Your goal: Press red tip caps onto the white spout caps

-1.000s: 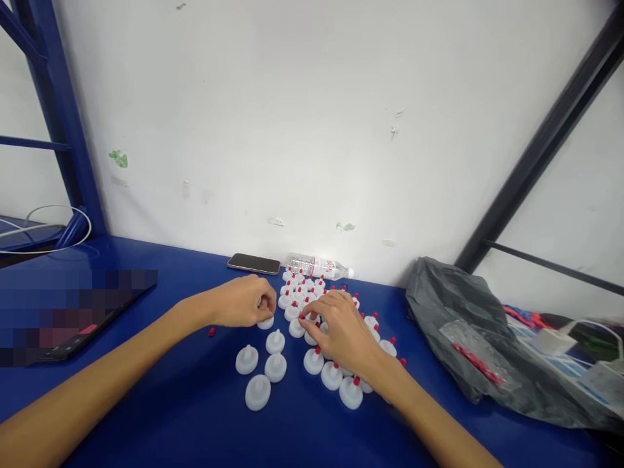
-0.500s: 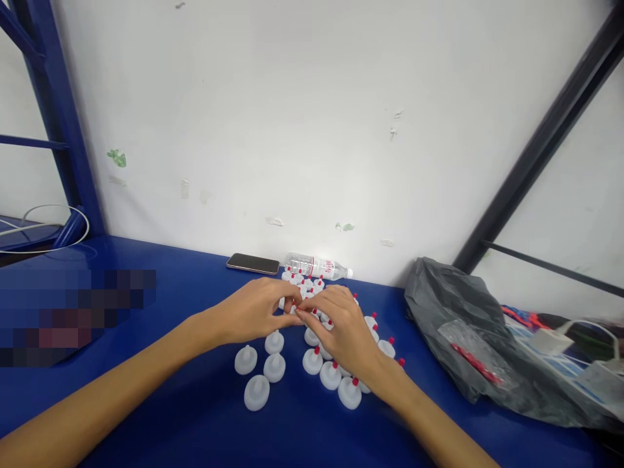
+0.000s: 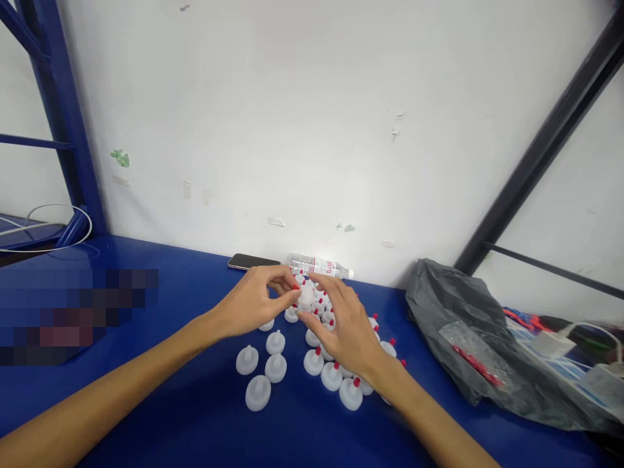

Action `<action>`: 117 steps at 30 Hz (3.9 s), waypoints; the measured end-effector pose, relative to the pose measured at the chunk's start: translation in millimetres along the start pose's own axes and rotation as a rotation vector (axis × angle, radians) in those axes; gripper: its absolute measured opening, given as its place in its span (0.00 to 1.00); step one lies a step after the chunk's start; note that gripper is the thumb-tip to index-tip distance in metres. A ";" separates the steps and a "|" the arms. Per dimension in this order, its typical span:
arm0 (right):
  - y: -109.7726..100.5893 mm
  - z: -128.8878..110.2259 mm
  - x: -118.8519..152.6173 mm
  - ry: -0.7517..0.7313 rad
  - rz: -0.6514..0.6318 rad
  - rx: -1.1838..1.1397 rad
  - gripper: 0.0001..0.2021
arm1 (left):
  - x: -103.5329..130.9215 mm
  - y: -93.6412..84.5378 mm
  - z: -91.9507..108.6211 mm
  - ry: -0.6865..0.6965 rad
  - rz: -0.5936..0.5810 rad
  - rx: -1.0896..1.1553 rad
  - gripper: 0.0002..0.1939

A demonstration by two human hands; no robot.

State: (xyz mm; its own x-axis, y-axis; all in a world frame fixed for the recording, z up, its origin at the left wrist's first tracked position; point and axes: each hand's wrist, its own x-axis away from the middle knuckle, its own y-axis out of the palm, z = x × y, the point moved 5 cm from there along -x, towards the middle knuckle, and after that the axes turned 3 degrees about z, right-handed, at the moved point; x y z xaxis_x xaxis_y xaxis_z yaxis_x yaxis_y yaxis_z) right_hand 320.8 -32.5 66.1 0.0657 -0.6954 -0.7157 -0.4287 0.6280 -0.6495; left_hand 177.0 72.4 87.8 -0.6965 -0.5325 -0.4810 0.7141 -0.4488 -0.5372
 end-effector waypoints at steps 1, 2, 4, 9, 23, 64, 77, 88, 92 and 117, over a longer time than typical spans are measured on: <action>1.7 1.4 0.6 0.000 -0.007 0.025 0.27 | 0.2 1.2 1.4 0.001 -0.011 0.032 0.08; 3.0 2.9 1.3 0.002 -0.009 0.038 0.27 | 0.4 2.6 2.8 0.003 -0.027 0.059 0.09; 4.1 4.3 2.2 -0.008 0.011 0.040 0.22 | 0.9 4.8 5.1 0.008 -0.067 0.090 0.10; 1.1 -3.8 1.4 -0.089 0.067 0.050 0.15 | 4.1 5.2 7.7 0.040 -0.138 0.037 0.14; 3.0 -8.0 1.0 -0.184 0.072 0.028 0.11 | 4.1 18.4 -1.5 0.147 -0.167 -0.255 0.22; 7.0 -6.3 0.6 -0.059 -0.216 0.089 0.13 | -4.0 -26.2 -8.8 -0.079 -0.381 -0.258 0.10; 26.6 4.4 14.2 -0.035 -0.492 0.108 0.22 | 4.1 -20.0 -26.1 -0.174 -0.531 -0.322 0.10; 17.8 -9.0 7.4 -0.144 -0.409 0.165 0.18 | -1.4 -9.5 -16.2 -0.048 -0.353 -0.373 0.16; 15.2 -15.3 6.2 -0.189 -0.391 0.165 0.16 | -0.2 1.2 -16.0 -0.003 -0.351 -0.385 0.21; 10.5 -2.3 4.6 -0.141 -0.103 0.133 0.17 | 2.5 8.6 -2.1 0.115 -0.288 -0.364 0.17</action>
State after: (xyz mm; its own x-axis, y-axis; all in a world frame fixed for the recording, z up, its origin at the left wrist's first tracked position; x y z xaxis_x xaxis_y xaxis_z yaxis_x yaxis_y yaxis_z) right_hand 314.5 -29.9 56.5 0.2323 -0.7085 -0.6664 -0.2914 0.6029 -0.7427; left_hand 181.3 68.7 80.5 -0.8805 -0.3313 -0.3390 0.4338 -0.2751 -0.8580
